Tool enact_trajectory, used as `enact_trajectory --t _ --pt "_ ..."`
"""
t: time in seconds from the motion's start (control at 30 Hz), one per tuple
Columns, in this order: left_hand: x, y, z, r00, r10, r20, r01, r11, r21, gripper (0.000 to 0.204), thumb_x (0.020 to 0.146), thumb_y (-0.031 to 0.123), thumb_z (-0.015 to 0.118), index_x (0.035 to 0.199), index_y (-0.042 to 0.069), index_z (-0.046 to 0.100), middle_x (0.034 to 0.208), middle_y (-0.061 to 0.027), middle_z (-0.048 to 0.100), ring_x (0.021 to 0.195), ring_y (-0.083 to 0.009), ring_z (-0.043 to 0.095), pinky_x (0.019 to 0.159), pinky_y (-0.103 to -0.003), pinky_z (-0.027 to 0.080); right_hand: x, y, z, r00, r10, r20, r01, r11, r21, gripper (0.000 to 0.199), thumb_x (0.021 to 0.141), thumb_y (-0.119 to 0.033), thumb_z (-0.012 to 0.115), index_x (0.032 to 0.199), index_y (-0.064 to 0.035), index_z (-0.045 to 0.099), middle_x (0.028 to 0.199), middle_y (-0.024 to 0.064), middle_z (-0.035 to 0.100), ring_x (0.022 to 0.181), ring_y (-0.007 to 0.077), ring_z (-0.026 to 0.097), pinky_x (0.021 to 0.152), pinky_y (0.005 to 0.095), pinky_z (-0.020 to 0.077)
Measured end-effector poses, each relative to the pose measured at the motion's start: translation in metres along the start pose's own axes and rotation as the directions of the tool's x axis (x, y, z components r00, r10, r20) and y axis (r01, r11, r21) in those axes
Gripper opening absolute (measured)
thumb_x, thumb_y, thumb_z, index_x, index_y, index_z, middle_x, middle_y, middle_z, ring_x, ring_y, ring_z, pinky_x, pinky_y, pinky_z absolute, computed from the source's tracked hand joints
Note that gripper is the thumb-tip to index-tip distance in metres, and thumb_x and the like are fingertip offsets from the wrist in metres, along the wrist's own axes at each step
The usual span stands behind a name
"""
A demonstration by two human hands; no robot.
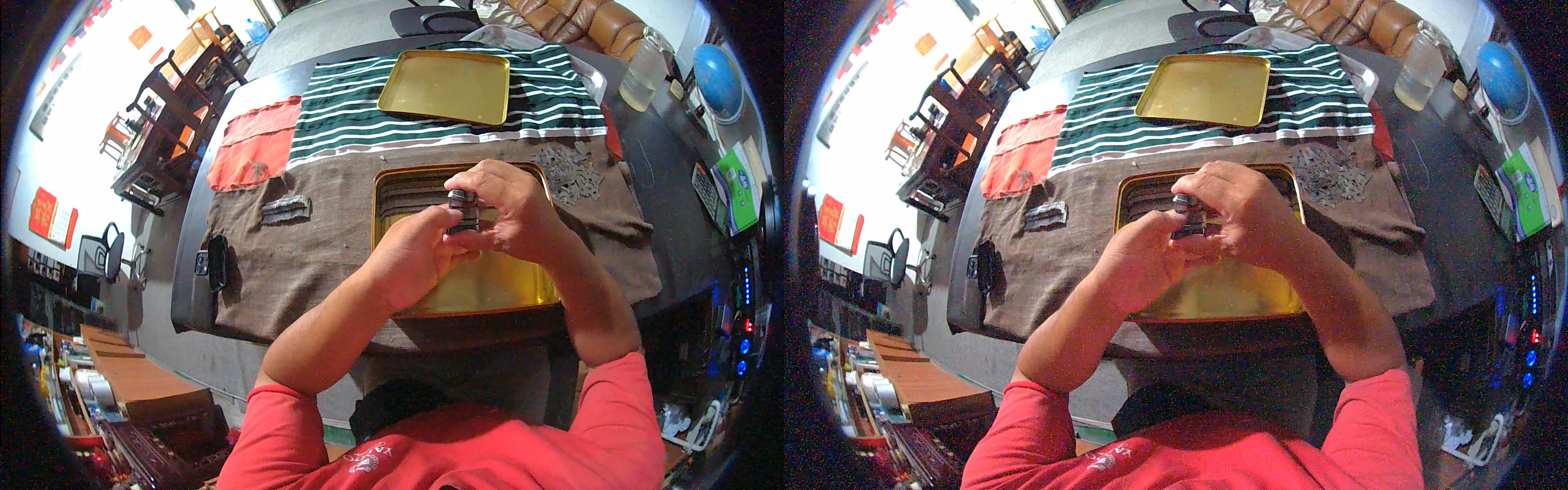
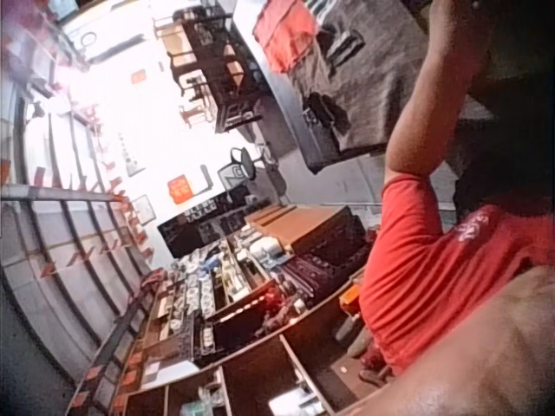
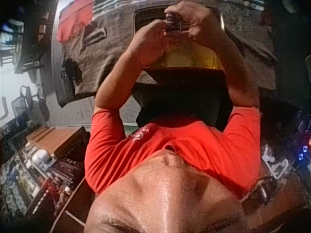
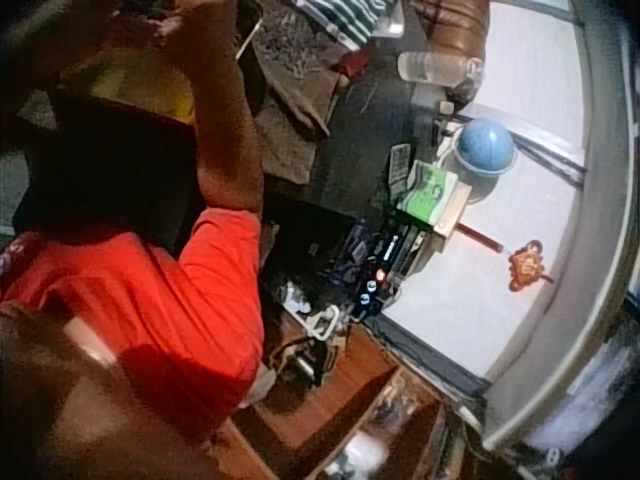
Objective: The person repeatedly picks up small dark metal pieces from a gold tray, manipulates them with both hands, and places them back into the tray. The person also briefly reaches under the table to retrieve additional pieces and continues the same handling cycle.
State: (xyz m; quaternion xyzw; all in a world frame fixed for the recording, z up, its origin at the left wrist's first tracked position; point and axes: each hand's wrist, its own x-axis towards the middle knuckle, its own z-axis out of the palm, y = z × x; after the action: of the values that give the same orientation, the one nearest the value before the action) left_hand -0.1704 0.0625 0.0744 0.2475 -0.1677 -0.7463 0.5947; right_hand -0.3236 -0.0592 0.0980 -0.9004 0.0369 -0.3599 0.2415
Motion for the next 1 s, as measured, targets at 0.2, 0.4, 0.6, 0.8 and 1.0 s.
enact_trajectory --t 0.2,0.4,0.6,0.8,1.0 --pt "-0.002 -0.005 0.005 0.993 0.088 -0.082 -0.081 0.993 0.084 0.024 0.102 0.009 0.044 0.123 0.0 0.052 0.113 -0.0139 0.061 0.105 -0.0272 0.065 0.097 -0.042 0.054 0.003 -0.001 -0.001 0.998 -0.044 0.039 0.046 0.997 -0.069 0.065 0.063 -0.039 0.089 0.112 -0.0032 0.067 0.101 0.0116 0.068 0.097 0.0319 0.065 0.087 0.0416 0.0516" --pt "-0.003 0.002 0.012 0.993 0.086 -0.083 -0.081 0.995 0.064 0.029 0.102 0.007 0.044 0.129 -0.001 0.05 0.123 -0.0187 0.062 0.109 -0.0299 0.066 0.097 -0.042 0.055 0.004 -0.004 -0.002 0.999 0.02 0.035 -0.021 1.0 0.01 0.076 0.061 -0.038 0.092 0.122 -0.0021 0.065 0.111 0.0136 0.067 0.107 0.0296 0.063 0.096 0.0394 0.0494" --pt "-0.002 0.005 0.009 0.99 0.134 -0.041 -0.129 0.986 0.103 0.031 0.102 0.007 0.049 0.133 0.002 0.05 0.115 -0.0166 0.068 0.104 -0.028 0.069 0.089 -0.038 0.059 0.001 0.002 -0.005 0.936 0.344 0.08 -0.348 0.862 0.368 0.07 0.087 -0.052 0.074 0.13 0.0009 0.059 0.113 0.0102 0.065 0.103 0.0183 0.063 0.095 0.033 0.0499" --pt "-0.001 0.006 0.008 0.985 0.171 -0.007 -0.168 0.974 0.152 0.034 0.101 0.004 0.051 0.135 0.002 0.051 0.114 -0.0165 0.069 0.1 -0.0284 0.071 0.086 -0.036 0.06 -0.002 0.009 -0.003 0.874 0.484 0.043 -0.444 0.76 0.475 0.052 0.105 -0.048 0.047 0.104 -0.0008 0.067 0.089 0.0018 0.065 0.08 0.0073 0.057 0.075 0.0245 0.0488" --pt "-0.001 0.008 0.011 0.971 0.232 -0.054 -0.217 0.955 0.203 0.048 0.1 0.0 0.049 0.147 0.006 0.04 0.113 -0.0135 0.065 0.091 -0.0225 0.067 0.079 -0.033 0.057 0.0 0.0 -0.001 0.886 0.463 0.033 -0.407 0.742 0.532 0.041 0.101 -0.044 0.059 0.1 -0.0033 0.064 0.079 -0.0014 0.059 0.073 0.0051 0.054 0.068 0.0219 0.0465"
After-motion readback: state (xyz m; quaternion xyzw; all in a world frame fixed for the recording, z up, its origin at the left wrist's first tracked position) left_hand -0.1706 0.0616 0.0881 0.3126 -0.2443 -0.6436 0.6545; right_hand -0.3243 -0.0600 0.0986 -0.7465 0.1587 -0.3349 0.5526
